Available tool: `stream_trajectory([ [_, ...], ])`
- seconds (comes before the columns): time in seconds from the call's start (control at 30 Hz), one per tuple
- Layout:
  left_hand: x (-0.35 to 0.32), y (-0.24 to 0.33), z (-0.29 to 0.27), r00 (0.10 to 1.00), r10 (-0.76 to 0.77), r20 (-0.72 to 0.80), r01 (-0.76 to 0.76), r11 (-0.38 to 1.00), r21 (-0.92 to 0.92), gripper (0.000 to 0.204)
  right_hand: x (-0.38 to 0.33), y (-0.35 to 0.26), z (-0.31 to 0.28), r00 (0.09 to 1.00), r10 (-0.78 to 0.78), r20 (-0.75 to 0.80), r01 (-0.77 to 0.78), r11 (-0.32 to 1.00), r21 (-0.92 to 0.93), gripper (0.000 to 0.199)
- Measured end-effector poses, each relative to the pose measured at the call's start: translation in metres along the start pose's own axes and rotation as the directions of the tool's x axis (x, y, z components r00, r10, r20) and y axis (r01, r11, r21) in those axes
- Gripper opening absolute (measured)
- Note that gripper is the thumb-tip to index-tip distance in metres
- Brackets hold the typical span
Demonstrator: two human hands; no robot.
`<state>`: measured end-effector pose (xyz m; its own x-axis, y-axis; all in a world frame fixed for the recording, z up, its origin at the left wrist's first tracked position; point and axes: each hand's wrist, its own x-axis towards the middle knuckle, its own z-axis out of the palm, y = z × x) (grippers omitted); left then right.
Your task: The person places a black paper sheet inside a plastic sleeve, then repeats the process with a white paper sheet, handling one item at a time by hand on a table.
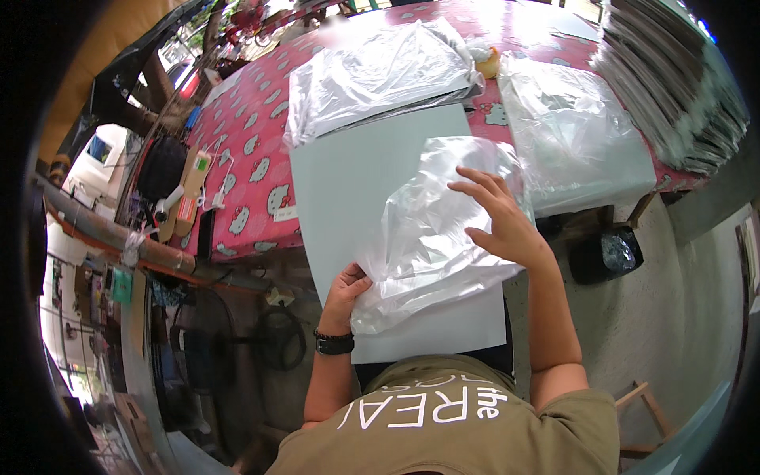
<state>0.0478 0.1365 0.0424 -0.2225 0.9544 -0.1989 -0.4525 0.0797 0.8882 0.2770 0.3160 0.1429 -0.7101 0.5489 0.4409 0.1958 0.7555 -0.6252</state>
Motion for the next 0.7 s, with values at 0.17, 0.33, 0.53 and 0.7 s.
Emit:
stream_trajectory([
  [0.17,-0.031,0.005,-0.005,0.994,0.073,-0.081,-0.082,0.991,-0.105,0.021,0.008,0.020,0.032,0.996,0.081,0.037,-0.086,0.987,0.138,0.069],
  [0.33,-0.038,0.002,-0.016,0.975,0.044,-0.219,-0.129,0.913,-0.387,0.021,0.004,-0.007,0.030,0.986,0.013,0.167,-0.018,1.000,0.026,0.070],
  [0.53,-0.035,-0.003,-0.021,0.929,0.059,-0.364,-0.244,0.838,-0.488,0.024,-0.028,-0.046,0.087,0.974,0.019,0.224,0.026,0.980,-0.196,0.052],
  [0.7,-0.045,0.006,-0.037,0.793,0.164,-0.586,-0.384,0.882,-0.272,0.021,-0.014,-0.001,0.076,0.966,0.241,-0.090,-0.220,0.955,0.199,0.024],
])
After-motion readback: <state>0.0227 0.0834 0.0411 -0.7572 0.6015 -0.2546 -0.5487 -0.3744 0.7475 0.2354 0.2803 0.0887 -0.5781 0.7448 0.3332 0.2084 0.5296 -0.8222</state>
